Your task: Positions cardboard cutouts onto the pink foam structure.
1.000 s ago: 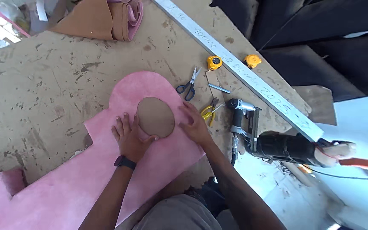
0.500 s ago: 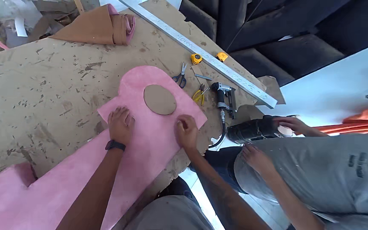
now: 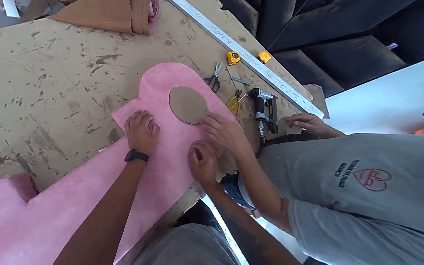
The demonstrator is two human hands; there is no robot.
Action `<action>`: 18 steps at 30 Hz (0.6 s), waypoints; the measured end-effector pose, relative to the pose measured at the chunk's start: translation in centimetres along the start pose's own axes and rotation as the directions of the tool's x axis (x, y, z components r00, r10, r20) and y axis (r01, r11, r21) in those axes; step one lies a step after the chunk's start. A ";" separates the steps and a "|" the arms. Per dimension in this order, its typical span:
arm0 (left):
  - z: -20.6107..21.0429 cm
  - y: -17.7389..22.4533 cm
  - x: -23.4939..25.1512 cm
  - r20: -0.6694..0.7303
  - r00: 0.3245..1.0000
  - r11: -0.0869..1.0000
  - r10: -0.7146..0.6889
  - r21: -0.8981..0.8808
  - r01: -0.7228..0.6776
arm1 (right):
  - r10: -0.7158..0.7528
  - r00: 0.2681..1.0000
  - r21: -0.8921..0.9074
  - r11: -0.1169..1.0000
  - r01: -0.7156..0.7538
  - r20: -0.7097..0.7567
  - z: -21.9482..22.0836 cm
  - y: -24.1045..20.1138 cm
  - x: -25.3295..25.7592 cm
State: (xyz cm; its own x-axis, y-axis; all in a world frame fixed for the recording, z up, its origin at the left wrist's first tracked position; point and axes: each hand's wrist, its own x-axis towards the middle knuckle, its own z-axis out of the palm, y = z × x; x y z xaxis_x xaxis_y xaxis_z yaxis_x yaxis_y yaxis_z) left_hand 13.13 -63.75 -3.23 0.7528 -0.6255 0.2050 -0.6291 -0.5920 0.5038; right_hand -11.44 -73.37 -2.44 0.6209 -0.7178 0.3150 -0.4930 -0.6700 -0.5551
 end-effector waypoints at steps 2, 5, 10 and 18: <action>0.1 0.0 0.1 0.004 1.000 1.000 0.002 0.005 -0.002 | 0.015 0.999 -0.007 1.000 -0.015 0.041 0.5 -2.2 -1.4; -0.1 0.1 0.2 0.003 1.000 1.000 -0.008 -0.007 0.008 | 0.027 1.000 0.034 0.999 -0.027 0.010 1.4 -2.5 -1.9; -0.1 0.2 0.1 0.006 1.000 1.000 -0.007 -0.004 0.007 | -0.030 0.999 0.081 0.996 0.032 -0.032 1.6 -1.9 -2.1; -0.2 0.0 0.2 0.014 1.000 1.000 -0.003 -0.025 0.003 | -0.008 0.996 0.074 0.997 0.015 -0.092 2.1 -1.7 -2.3</action>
State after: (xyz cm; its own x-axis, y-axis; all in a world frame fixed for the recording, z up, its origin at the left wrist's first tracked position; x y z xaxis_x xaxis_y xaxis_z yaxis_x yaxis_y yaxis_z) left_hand 13.34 -63.78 -3.07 0.7517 -0.6309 0.1922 -0.6219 -0.5809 0.5252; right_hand -10.81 -70.18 -3.84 0.5664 -0.7265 0.3890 -0.4373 -0.6651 -0.6054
